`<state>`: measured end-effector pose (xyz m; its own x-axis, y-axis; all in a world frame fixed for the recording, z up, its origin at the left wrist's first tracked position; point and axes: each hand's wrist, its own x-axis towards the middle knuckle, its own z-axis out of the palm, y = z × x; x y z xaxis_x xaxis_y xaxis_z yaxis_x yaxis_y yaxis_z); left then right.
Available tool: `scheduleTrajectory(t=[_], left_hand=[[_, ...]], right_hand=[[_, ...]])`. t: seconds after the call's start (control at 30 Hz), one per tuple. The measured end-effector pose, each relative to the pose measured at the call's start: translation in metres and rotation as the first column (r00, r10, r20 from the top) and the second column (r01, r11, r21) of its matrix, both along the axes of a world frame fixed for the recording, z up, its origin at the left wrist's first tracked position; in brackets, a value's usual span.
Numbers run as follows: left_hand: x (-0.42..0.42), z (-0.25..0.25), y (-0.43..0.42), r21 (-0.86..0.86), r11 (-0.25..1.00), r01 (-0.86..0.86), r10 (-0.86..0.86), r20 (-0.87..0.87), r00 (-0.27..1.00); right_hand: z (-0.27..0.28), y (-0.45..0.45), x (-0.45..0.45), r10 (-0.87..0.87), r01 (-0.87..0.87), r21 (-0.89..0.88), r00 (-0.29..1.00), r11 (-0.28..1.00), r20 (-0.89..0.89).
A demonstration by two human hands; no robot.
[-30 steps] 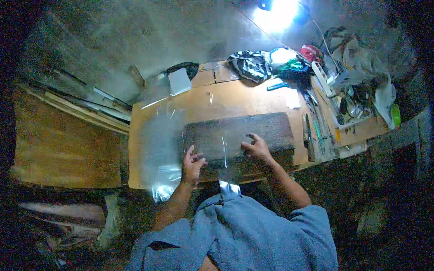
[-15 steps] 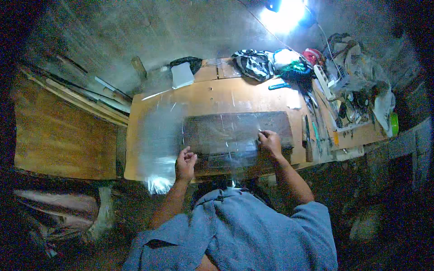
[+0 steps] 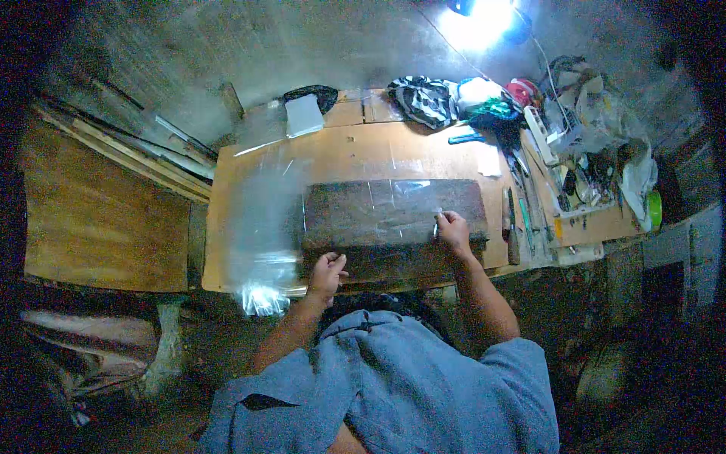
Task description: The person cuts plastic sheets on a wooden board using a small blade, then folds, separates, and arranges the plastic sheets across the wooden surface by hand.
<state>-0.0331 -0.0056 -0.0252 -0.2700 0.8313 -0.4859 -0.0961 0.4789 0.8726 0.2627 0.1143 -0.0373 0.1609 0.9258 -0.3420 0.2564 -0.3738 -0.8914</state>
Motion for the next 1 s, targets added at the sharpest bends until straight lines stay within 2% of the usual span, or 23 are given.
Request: scheduleTrajectory(t=[0.03,0.07,0.13,0.2,0.27,0.3,0.33,0.37,0.5,0.57,0.63,0.67,0.7,0.73,0.77,0.8,0.87,0.93,1.0], left_hand=[[0.001,0.007,0.001,-0.082,0.996,0.021,-0.015,0.066,0.998],[-0.002,0.004,0.003,-0.084,0.996,0.019,-0.013,0.067,0.998],[-0.007,-0.004,0.007,-0.104,0.992,0.072,-0.053,0.171,0.984],[-0.004,-0.002,0.008,-0.037,0.998,0.049,-0.043,0.147,0.988],[-0.003,0.001,0.012,0.031,0.999,0.029,-0.033,0.12,0.992],[-0.004,-0.002,0.014,0.123,0.992,0.042,-0.052,0.082,0.995],[-0.006,-0.005,0.015,0.214,0.975,0.057,-0.067,0.042,0.997],[-0.008,-0.008,0.017,0.213,0.975,0.056,-0.066,0.042,0.997],[-0.012,0.0,0.019,0.194,0.977,0.091,-0.089,-0.019,0.996],[-0.015,0.004,0.019,0.175,0.978,0.11,-0.103,-0.046,0.994],[-0.02,-0.016,0.018,0.113,0.989,0.092,-0.111,0.177,0.978],[-0.025,-0.034,0.02,0.111,0.989,0.095,-0.114,0.176,0.978],[-0.032,-0.063,0.023,0.204,0.976,0.07,-0.076,0.025,0.997],[-0.033,-0.062,0.026,0.298,0.953,0.058,-0.022,-0.123,0.992],[-0.033,-0.062,0.025,0.297,0.953,0.061,-0.025,-0.124,0.992],[-0.029,-0.032,0.025,0.237,0.971,0.019,-0.05,0.128,0.991],[-0.026,-0.001,0.029,0.164,0.986,-0.003,-0.059,0.371,0.927],[-0.028,0.008,0.034,-0.028,0.997,0.069,-0.051,0.417,0.907],[-0.03,-0.004,0.041,0.018,0.995,0.096,-0.096,0.366,0.926]], right_hand=[[-0.006,0.0,0.002,0.02,-0.023,0.065,0.999,0.998,0.047],[-0.011,0.0,0.003,0.037,-0.049,0.128,0.995,0.991,0.095],[-0.029,0.009,0.011,0.085,-0.095,0.082,0.99,0.992,0.112],[-0.036,0.013,0.015,0.133,-0.138,0.037,0.983,0.99,0.126],[-0.036,0.012,0.014,0.118,-0.118,0.001,0.993,0.993,-0.003],[-0.031,0.011,0.009,0.119,-0.119,0.0,0.993,0.993,-0.003],[-0.026,0.01,0.005,0.074,-0.077,-0.017,0.989,0.997,-0.124],[-0.02,0.009,0.001,0.026,-0.037,-0.039,0.97,0.999,-0.242],[-0.024,0.01,0.003,0.095,-0.115,-0.042,0.939,0.992,-0.329],[-0.026,0.005,0.0,0.105,-0.167,-0.115,0.903,0.979,-0.416],[-0.03,-0.003,-0.005,0.112,-0.158,-0.064,0.884,0.985,-0.453],[-0.032,-0.007,-0.01,0.121,-0.147,-0.013,0.864,0.989,-0.489],[-0.018,-0.012,-0.02,0.039,-0.082,-0.067,0.875,0.994,-0.483],[-0.018,-0.014,-0.021,0.036,-0.078,-0.068,0.874,0.995,-0.485],[-0.017,-0.014,-0.021,0.061,-0.097,-0.055,0.891,0.994,-0.451],[-0.017,-0.014,-0.021,0.087,-0.115,-0.043,0.905,0.992,-0.415],[0.013,-0.019,-0.028,0.087,-0.131,-0.085,0.915,0.988,-0.394],[0.024,-0.021,-0.034,0.088,-0.143,-0.123,0.924,0.982,-0.371],[0.024,-0.021,-0.037,0.161,-0.194,-0.041,0.902,0.98,-0.401]])
